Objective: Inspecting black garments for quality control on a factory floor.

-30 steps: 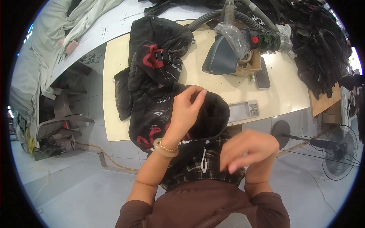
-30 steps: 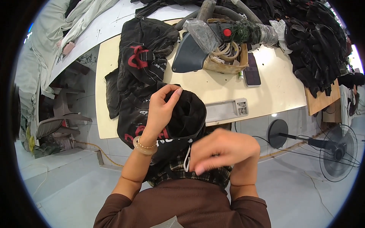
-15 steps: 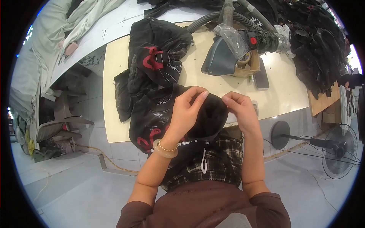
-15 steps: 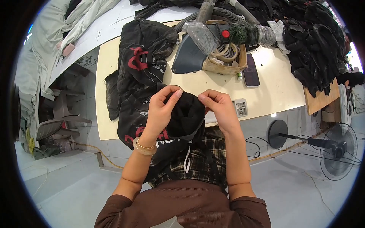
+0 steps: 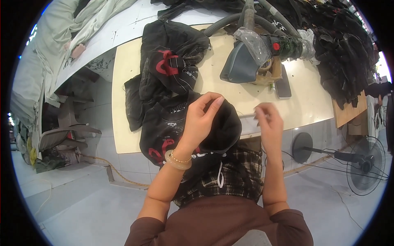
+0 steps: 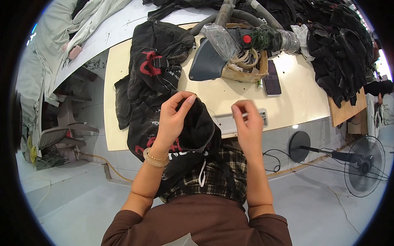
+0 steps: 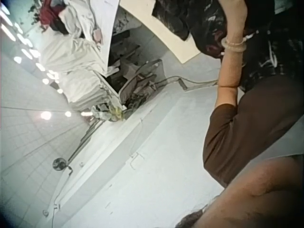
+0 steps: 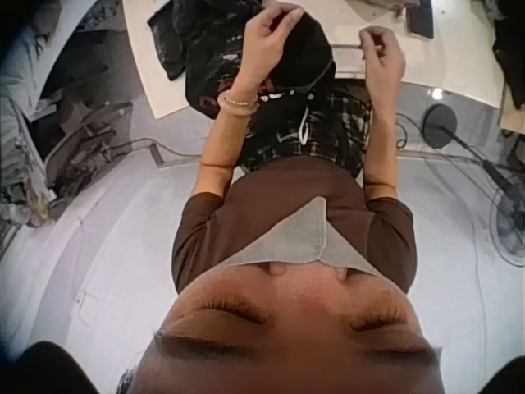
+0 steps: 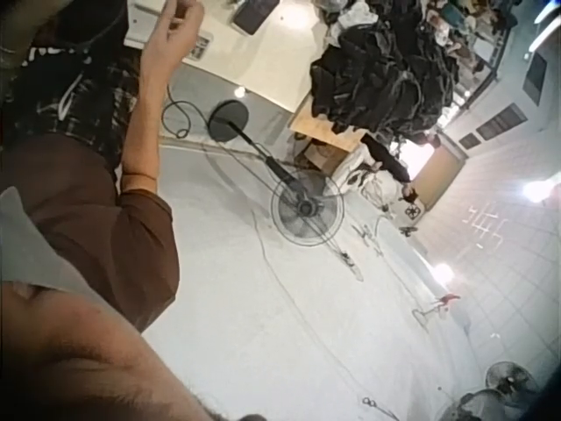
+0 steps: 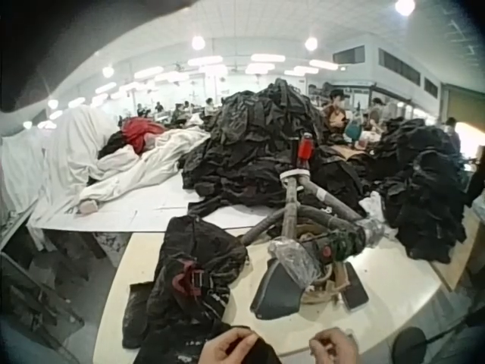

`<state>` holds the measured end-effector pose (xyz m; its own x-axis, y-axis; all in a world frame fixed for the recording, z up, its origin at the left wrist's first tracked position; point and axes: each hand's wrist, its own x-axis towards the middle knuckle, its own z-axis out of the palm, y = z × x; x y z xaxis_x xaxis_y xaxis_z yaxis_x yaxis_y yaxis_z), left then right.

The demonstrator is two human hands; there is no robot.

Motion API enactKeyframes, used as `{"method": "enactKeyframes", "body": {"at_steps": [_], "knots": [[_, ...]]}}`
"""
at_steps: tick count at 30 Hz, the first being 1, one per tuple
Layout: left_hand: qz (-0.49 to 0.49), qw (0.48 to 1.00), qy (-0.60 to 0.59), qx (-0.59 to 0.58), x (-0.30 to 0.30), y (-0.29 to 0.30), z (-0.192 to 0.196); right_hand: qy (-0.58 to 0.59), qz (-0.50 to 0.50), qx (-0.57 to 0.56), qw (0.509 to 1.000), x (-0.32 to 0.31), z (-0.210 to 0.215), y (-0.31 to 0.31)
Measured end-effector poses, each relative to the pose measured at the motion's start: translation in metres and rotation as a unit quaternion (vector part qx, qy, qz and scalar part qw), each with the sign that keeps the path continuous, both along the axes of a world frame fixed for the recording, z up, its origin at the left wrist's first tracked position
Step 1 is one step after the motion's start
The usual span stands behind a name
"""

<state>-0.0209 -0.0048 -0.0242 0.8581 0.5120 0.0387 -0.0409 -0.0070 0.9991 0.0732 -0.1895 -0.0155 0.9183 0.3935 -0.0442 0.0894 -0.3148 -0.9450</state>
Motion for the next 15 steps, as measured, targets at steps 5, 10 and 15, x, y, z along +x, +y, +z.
{"method": "enactKeyframes", "body": {"at_steps": [5, 10, 15], "knots": [[-0.005, 1.0, 0.005, 0.007, 0.004, -0.001, 0.003, -0.216, 0.126, 0.053, 0.967, -0.018, 0.03, 0.016], [0.004, 1.0, 0.009, 0.02, 0.003, -0.005, 0.006, -0.162, 0.116, 0.076, 0.977, -0.02, 0.031, 0.029], [0.006, 0.999, 0.006, 0.032, 0.001, -0.003, 0.004, -0.193, 0.182, 0.017, 0.964, -0.018, 0.027, 0.029]]}}
